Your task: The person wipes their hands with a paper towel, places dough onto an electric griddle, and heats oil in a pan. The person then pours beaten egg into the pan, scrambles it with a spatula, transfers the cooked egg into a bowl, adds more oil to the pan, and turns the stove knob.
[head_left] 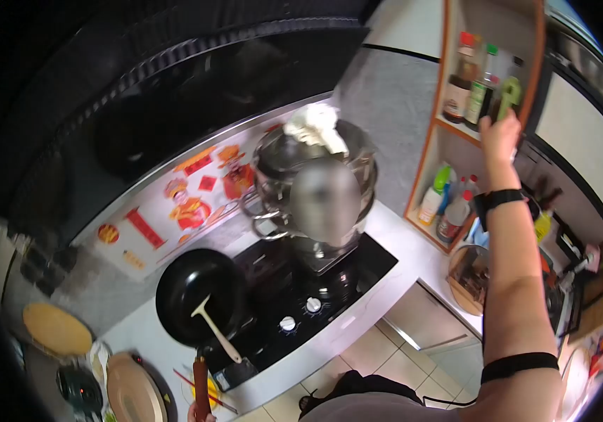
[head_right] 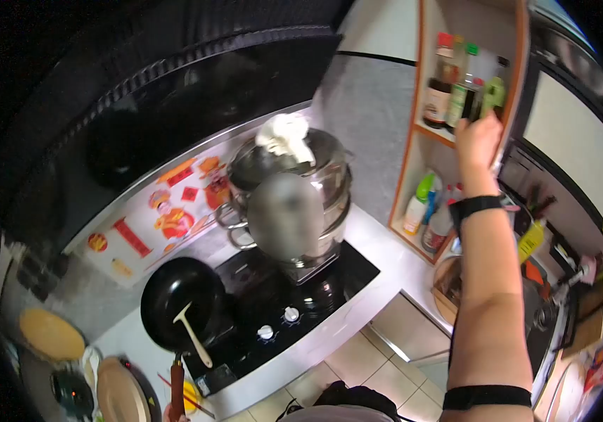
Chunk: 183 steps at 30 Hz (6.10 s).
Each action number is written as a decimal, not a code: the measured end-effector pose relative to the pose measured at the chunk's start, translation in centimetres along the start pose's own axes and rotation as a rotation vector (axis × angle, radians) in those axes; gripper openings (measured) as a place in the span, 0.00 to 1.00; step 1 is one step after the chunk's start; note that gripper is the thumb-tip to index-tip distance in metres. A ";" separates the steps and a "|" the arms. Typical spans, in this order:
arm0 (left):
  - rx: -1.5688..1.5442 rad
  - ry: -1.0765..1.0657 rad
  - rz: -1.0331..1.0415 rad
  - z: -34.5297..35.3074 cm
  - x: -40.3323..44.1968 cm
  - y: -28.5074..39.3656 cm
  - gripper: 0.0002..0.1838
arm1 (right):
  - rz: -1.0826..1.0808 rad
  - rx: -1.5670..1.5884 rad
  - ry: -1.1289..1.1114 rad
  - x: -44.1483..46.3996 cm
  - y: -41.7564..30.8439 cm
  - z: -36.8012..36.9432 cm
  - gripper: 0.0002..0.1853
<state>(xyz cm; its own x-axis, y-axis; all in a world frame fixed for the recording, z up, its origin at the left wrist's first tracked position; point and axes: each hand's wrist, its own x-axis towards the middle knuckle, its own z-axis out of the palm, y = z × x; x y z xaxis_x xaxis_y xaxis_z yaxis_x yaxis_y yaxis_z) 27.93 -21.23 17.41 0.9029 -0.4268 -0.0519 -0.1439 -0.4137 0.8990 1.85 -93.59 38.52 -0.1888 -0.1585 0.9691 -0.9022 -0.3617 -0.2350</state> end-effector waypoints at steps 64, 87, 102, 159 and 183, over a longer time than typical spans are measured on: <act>0.549 0.028 0.214 -7.7 6.1 5.9 0.17 | -0.371 1.043 -1.617 -22.5 -39.4 -19.1 0.21; 0.193 0.322 0.107 -9.6 0.9 2.9 0.18 | -0.692 0.785 -1.649 -24.9 -50.7 -17.5 0.29; 0.180 0.329 0.144 -9.2 1.2 3.0 0.18 | -0.900 0.621 -1.611 -20.7 -46.9 -17.4 0.29; 0.316 0.269 0.447 -3.0 1.8 7.4 0.19 | 1.091 0.998 -0.941 -33.8 -4.2 -16.2 0.16; 0.463 0.410 0.298 3.4 0.0 13.4 0.17 | 1.028 0.794 -0.826 -38.7 9.9 1.4 0.16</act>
<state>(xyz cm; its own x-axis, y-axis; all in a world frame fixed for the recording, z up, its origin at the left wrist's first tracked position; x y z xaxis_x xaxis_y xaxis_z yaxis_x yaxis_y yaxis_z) 24.64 -29.52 28.00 0.8653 -0.2748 0.4193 -0.4858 -0.6662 0.5659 0.77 -92.37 -1.41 -0.0779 -0.9896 0.1212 -0.0383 -0.1185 -0.9922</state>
